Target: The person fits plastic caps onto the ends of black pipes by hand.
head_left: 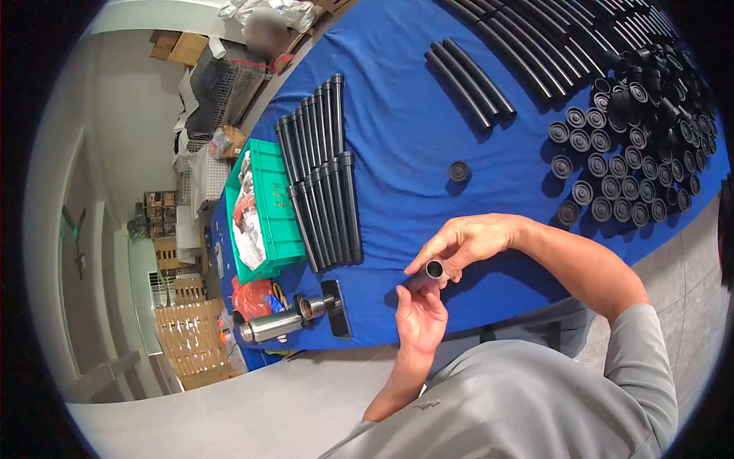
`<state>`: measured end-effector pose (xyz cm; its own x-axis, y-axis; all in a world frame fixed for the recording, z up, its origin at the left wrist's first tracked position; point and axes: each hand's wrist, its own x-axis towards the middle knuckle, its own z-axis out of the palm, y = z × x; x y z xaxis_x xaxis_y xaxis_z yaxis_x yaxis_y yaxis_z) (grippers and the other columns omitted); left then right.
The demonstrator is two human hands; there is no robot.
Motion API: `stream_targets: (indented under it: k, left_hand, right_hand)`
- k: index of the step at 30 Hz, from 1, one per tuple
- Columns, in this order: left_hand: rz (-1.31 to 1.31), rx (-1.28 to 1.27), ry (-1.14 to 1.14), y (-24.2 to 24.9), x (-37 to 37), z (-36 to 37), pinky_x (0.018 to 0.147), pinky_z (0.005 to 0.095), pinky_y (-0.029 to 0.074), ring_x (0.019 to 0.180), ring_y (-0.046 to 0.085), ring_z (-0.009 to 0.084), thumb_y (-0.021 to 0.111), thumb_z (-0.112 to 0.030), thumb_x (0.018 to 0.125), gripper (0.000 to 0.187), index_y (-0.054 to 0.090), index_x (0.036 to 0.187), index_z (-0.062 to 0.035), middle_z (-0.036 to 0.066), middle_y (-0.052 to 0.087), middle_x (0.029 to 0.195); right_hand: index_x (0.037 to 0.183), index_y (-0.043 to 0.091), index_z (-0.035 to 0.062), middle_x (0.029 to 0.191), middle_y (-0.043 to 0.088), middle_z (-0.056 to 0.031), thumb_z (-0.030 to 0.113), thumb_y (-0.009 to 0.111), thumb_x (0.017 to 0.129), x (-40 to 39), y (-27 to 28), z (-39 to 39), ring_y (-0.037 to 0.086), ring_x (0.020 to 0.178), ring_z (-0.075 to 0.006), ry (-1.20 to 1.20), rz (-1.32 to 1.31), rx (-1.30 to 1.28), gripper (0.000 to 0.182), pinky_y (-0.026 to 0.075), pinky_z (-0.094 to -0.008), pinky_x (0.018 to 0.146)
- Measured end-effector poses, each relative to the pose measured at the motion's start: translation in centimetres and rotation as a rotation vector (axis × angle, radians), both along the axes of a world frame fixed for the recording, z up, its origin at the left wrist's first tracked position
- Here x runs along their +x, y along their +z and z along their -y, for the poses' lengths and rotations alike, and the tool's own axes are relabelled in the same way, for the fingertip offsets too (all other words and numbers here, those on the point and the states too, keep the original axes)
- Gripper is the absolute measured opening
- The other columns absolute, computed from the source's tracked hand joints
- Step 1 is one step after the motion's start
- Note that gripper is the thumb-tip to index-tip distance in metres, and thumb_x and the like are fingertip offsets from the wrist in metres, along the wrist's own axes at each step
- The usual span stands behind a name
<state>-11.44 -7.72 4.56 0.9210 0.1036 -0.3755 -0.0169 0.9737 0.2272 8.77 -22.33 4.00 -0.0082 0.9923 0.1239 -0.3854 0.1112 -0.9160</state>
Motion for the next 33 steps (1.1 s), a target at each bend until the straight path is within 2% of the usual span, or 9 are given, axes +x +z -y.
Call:
stream_targets:
  k: [11,14,18,22,25,26,29,30,33]
  left_hand:
    - [0.023,-0.15,0.0,-1.9,-1.0,-0.4,0.093,0.0376,0.063,0.121,0.066,0.0242,0.069,-0.022,0.097,0.039,0.064,0.13,-0.0042,0.012,0.068,0.129]
    - [0.025,-0.184,-0.007,-2.0,-1.1,-0.7,0.093,0.0387,0.063,0.121,0.065,0.0245,0.069,-0.019,0.097,0.039,0.062,0.132,-0.0037,0.012,0.067,0.131]
    - [0.025,-0.101,-0.021,-1.3,-0.6,-0.4,0.099,0.0431,0.06,0.124,0.064,0.0252,0.066,-0.02,0.099,0.041,0.059,0.135,-0.0035,0.013,0.065,0.134]
    - [-0.121,0.213,0.054,1.7,0.3,0.0,0.106,0.0504,0.051,0.117,0.065,0.0321,0.061,-0.015,0.101,0.04,0.052,0.138,-0.0045,0.014,0.067,0.127]
    - [0.001,0.481,-0.023,2.7,0.5,-2.5,0.108,0.0476,0.049,0.117,0.065,0.0309,0.058,-0.009,0.1,0.038,0.051,0.137,-0.0036,0.016,0.064,0.128]
    - [-0.04,0.618,-0.038,3.2,0.7,-2.7,0.099,0.0428,0.053,0.1,0.068,0.0282,0.062,-0.004,0.096,0.039,0.053,0.134,-0.0035,0.013,0.067,0.113]
    - [-0.164,1.164,-0.176,2.8,0.1,-4.6,0.09,0.0422,0.055,0.092,0.068,0.0273,0.068,0.001,0.088,0.041,0.057,0.127,-0.0041,0.01,0.068,0.101]
    - [-0.188,1.265,-0.216,3.1,0.3,-4.7,0.087,0.036,0.053,0.091,0.067,0.0208,0.069,0.005,0.082,0.036,0.063,0.116,-0.003,0.008,0.069,0.098]
    - [-0.281,1.683,-0.399,2.4,0.1,-6.0,0.085,0.0311,0.05,0.089,0.063,0.0142,0.069,0.006,0.079,0.029,0.066,0.107,-0.0006,0.005,0.068,0.095]
  right_hand:
    - [0.134,0.065,0.006,0.097,0.071,-0.0019,0.004,0.077,0.087,-0.1,-1.0,-0.5,0.061,0.082,-0.0106,-0.038,-0.033,0.047,0.049,0.052,-0.0275,0.076]
    - [0.134,0.066,0.0085,0.091,0.069,-0.0017,0.015,0.079,0.088,-0.2,-0.4,-0.2,0.061,0.078,-0.0104,-0.094,0.002,0.055,0.047,0.051,-0.0276,0.069]
    - [0.139,0.063,0.009,0.097,0.073,-0.0059,0.011,0.073,0.09,0.0,-0.6,-0.2,0.063,0.078,-0.0112,-0.036,0.029,0.043,0.05,0.053,-0.0272,0.069]
    - [0.142,0.061,0.0082,0.099,0.075,-0.0109,0.009,0.067,0.09,0.5,-0.4,0.5,0.066,0.071,-0.0138,0.129,0.002,-0.04,0.052,0.055,-0.0278,0.066]
    - [0.146,0.055,0.0079,0.097,0.074,-0.0138,0.009,0.064,0.09,0.7,-0.3,0.4,0.067,0.069,-0.0157,0.109,-0.015,-0.094,0.057,0.057,-0.0289,0.064]
    - [0.148,0.053,0.0089,0.096,0.074,-0.0139,0.008,0.063,0.091,0.7,-0.3,0.3,0.068,0.071,-0.0154,0.063,-0.001,-0.106,0.057,0.056,-0.0293,0.066]
    - [0.152,0.048,0.0112,0.092,0.072,-0.0095,0.008,0.068,0.092,0.3,-0.2,0.1,0.063,0.07,-0.0132,-0.05,0.005,-0.114,0.063,0.055,-0.029,0.068]
    - [0.152,0.049,0.0115,0.091,0.071,-0.0082,0.009,0.07,0.092,0.0,0.0,0.1,0.062,0.07,-0.0127,-0.071,-0.018,-0.093,0.063,0.055,-0.029,0.068]
    - [0.149,0.053,0.0126,0.09,0.069,-0.0052,0.011,0.073,0.092,0.2,-0.1,0.2,0.059,0.071,-0.0113,-0.039,-0.029,-0.014,0.061,0.054,-0.0286,0.069]
